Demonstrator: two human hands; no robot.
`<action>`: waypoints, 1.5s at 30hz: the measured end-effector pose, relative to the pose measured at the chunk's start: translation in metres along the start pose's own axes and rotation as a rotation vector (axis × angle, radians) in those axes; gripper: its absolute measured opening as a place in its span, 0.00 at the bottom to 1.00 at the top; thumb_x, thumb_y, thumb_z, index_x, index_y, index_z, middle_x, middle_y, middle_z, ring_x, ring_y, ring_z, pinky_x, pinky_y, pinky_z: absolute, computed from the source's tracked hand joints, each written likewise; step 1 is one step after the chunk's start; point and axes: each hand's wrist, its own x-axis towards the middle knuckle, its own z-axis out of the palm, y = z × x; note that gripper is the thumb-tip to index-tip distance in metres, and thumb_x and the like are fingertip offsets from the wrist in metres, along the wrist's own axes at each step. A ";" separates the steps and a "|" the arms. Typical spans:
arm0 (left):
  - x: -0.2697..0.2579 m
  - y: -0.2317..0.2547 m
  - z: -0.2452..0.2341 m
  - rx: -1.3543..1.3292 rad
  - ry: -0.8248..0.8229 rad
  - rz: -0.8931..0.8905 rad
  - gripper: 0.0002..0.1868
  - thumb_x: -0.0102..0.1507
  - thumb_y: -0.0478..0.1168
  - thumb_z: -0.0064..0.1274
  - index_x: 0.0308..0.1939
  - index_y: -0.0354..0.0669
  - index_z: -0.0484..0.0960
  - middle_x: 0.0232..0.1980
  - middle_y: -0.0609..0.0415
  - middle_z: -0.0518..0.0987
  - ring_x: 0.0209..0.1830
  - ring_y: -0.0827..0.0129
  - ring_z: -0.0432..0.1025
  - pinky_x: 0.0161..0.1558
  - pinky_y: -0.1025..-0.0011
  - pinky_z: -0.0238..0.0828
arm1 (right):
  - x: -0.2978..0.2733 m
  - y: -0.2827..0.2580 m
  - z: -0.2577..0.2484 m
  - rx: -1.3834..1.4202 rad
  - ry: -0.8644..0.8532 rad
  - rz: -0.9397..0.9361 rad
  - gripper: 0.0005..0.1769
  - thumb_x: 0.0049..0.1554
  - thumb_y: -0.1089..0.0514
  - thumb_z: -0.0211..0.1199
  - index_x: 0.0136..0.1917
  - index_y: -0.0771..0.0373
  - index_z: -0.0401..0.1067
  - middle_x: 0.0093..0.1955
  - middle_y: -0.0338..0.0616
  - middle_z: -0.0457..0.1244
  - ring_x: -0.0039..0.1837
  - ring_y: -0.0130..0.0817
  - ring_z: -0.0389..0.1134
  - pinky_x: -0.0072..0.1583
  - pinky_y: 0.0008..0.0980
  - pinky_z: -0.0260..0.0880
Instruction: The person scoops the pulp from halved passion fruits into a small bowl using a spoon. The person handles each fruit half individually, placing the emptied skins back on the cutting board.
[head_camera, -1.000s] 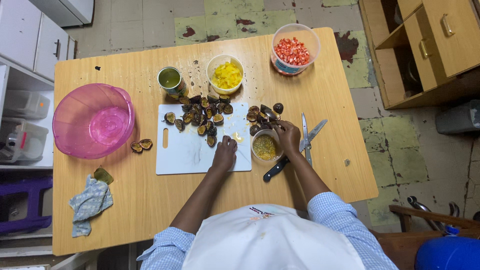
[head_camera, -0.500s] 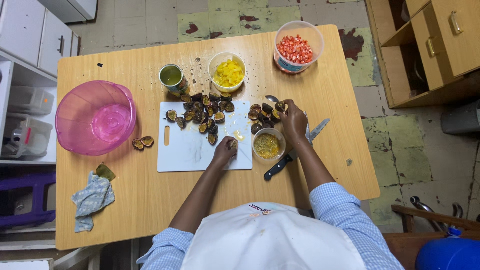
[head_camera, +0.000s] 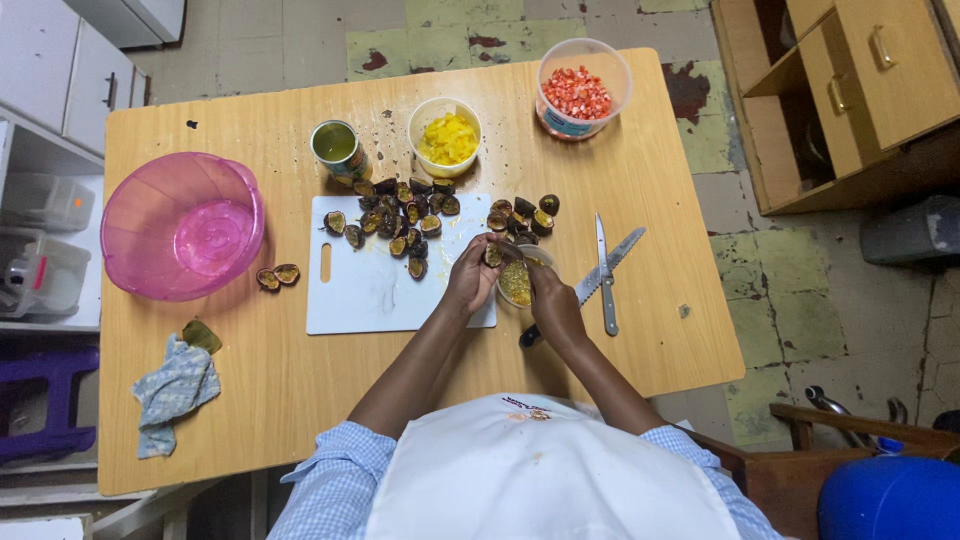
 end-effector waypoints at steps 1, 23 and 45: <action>0.003 -0.002 0.008 0.051 -0.030 0.016 0.08 0.73 0.43 0.41 0.51 0.47 0.73 0.52 0.55 0.80 0.52 0.71 0.76 0.52 0.74 0.73 | 0.001 0.006 0.003 -0.048 0.017 -0.022 0.17 0.66 0.62 0.51 0.67 0.61 0.69 0.51 0.54 0.68 0.47 0.55 0.74 0.47 0.53 0.77; 0.001 -0.019 0.075 0.306 -0.237 0.152 0.08 0.75 0.41 0.36 0.44 0.47 0.69 0.48 0.55 0.71 0.57 0.69 0.71 0.65 0.66 0.65 | -0.005 0.064 0.026 1.750 -0.339 0.636 0.05 0.69 0.60 0.47 0.50 0.59 0.63 0.33 0.29 0.48 0.28 0.12 0.44 0.27 0.07 0.39; 0.040 -0.034 0.000 0.224 -0.082 -0.071 0.13 0.76 0.41 0.36 0.53 0.44 0.77 0.53 0.48 0.81 0.55 0.63 0.78 0.61 0.63 0.74 | -0.016 0.026 -0.007 0.159 0.082 0.199 0.12 0.67 0.56 0.54 0.58 0.56 0.77 0.43 0.48 0.66 0.47 0.57 0.72 0.50 0.53 0.73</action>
